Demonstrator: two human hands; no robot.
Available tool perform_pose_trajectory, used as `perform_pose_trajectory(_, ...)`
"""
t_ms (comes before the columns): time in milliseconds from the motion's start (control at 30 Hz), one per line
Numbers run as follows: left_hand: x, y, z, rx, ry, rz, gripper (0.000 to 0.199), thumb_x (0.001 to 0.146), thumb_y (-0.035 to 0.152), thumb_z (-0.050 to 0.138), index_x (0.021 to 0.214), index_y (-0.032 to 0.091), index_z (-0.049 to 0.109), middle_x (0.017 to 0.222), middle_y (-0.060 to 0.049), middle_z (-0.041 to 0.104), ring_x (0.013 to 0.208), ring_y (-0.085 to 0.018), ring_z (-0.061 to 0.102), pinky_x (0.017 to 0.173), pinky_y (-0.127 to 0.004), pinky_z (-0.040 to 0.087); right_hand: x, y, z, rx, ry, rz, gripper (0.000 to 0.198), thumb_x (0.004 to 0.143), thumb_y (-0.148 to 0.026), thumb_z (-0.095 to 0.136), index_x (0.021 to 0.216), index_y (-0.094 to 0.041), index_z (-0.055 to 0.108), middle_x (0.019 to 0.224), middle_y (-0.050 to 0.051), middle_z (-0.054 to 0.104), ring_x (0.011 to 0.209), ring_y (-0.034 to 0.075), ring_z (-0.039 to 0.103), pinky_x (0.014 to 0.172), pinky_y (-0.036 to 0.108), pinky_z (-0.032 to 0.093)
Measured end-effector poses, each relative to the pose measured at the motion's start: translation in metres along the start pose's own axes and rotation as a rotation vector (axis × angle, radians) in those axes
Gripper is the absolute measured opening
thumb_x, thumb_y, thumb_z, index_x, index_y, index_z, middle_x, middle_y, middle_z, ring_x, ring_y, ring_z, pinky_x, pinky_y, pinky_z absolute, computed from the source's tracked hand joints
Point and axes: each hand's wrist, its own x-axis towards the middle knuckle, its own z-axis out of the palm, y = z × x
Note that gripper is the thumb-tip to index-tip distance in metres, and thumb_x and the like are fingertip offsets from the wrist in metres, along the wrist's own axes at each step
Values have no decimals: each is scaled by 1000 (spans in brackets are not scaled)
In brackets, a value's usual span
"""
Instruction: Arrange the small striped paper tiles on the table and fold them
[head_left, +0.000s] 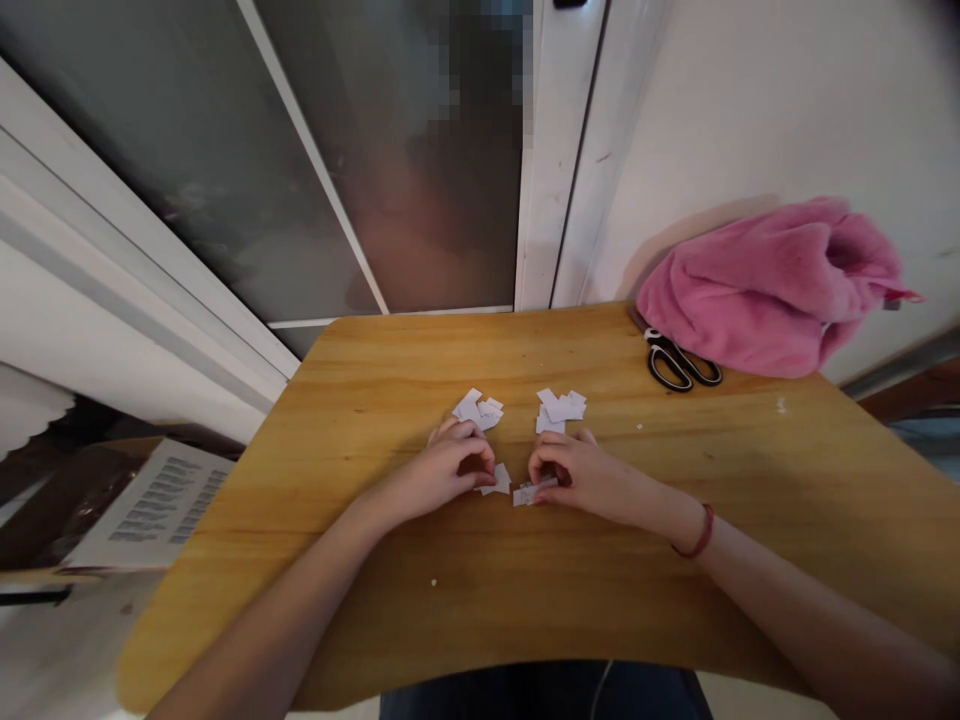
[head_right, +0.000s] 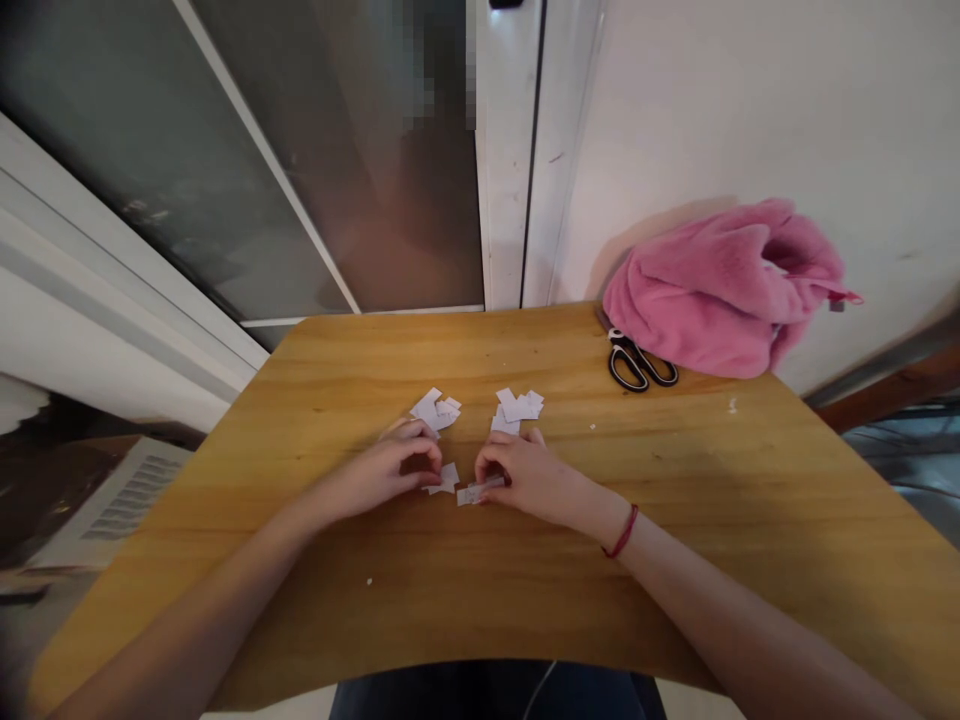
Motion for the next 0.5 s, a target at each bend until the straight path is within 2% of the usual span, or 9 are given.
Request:
perform_pose_trajectory(67,0,-1,4,12,38,-18,10,80,32,59,81,22,58,93,-1,52,100,-20,43,90,-34,35,0,-1,-1,29,-12,-10,14,79,-34,61,80,-21,56,85,-1,61,78,16,52,81,34,30)
perform_pose_trajectory(200,-2,-4,11,42,96,-63,30,69,33,70,93,24,55,107,-2,48,107,-23,41,93,-38,34,-1,-4,-2,70,-26,-15,15,78,-33,62,77,-21,54,78,-3,62,72,14,52,81,34,30)
perform_pose_trajectory(367,-2,-2,13,52,56,-52,17,72,25,67,86,23,58,108,-2,46,108,-22,40,94,-36,34,-2,-3,1,83,0,51,17,73,-34,68,78,-22,57,73,-2,60,75,16,50,76,32,33)
perform_pose_trajectory(500,0,3,12,62,44,-26,12,75,21,65,81,21,55,97,-1,51,100,-20,43,88,-34,36,-2,-3,1,116,9,90,23,70,-34,71,86,-23,59,77,-1,61,81,19,48,73,30,35)
